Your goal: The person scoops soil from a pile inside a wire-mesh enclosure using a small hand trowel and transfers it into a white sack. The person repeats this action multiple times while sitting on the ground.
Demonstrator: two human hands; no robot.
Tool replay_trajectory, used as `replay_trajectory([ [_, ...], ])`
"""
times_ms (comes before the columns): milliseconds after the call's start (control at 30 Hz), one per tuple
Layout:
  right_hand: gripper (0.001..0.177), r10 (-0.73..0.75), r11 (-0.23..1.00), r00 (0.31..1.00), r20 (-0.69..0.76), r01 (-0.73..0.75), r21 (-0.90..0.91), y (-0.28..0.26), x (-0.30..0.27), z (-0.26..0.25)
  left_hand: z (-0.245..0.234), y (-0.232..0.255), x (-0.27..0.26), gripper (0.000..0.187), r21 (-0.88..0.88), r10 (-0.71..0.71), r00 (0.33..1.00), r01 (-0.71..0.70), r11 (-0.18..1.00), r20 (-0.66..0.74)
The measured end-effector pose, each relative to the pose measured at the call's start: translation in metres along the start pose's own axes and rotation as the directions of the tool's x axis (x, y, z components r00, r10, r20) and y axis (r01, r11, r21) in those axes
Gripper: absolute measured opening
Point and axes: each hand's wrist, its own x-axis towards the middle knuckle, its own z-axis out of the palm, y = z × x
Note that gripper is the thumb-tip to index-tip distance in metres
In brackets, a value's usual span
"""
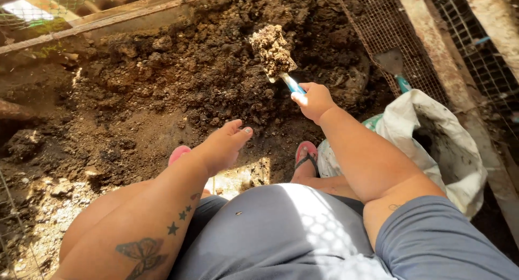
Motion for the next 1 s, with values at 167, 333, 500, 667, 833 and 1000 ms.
replay_trajectory([
  [167,0.058,0.058,0.989,0.998,0.005,-0.058,0.133,0.03,-0.034,-0.03,0.006,-0.029,0.026,0.069,0.006,0.01,1.0,-0.01,1.0,-0.011],
  [333,0.055,0.067,0.963,0.991,-0.115,-0.034,0.267,0.083,-0.083,-0.068,0.011,-0.02,0.006,0.076,-0.07,0.045,0.998,-0.048,0.996,-0.034],
  [500,0.042,0.061,0.983,0.959,-0.278,-0.009,0.184,0.165,-0.129,-0.121,0.012,-0.03,0.01,0.068,0.05,0.018,0.999,-0.016,0.999,-0.032],
  [667,0.039,0.103,0.989,0.93,-0.354,-0.058,0.135,0.215,-0.203,-0.176,0.016,-0.038,0.016,0.068,0.019,0.054,0.997,-0.053,0.998,-0.049],
  [833,0.042,0.223,0.971,0.887,-0.404,-0.166,0.17,0.271,-0.256,-0.197,0.022,-0.036,0.007,0.063,0.043,0.051,0.996,-0.048,0.998,-0.071],
  [1000,0.047,0.345,0.892,0.837,-0.424,-0.434,-0.13,0.359,-0.235,-0.188,0.026,-0.038,0.004,0.061,0.084,0.023,0.995,-0.015,0.996,-0.093],
])
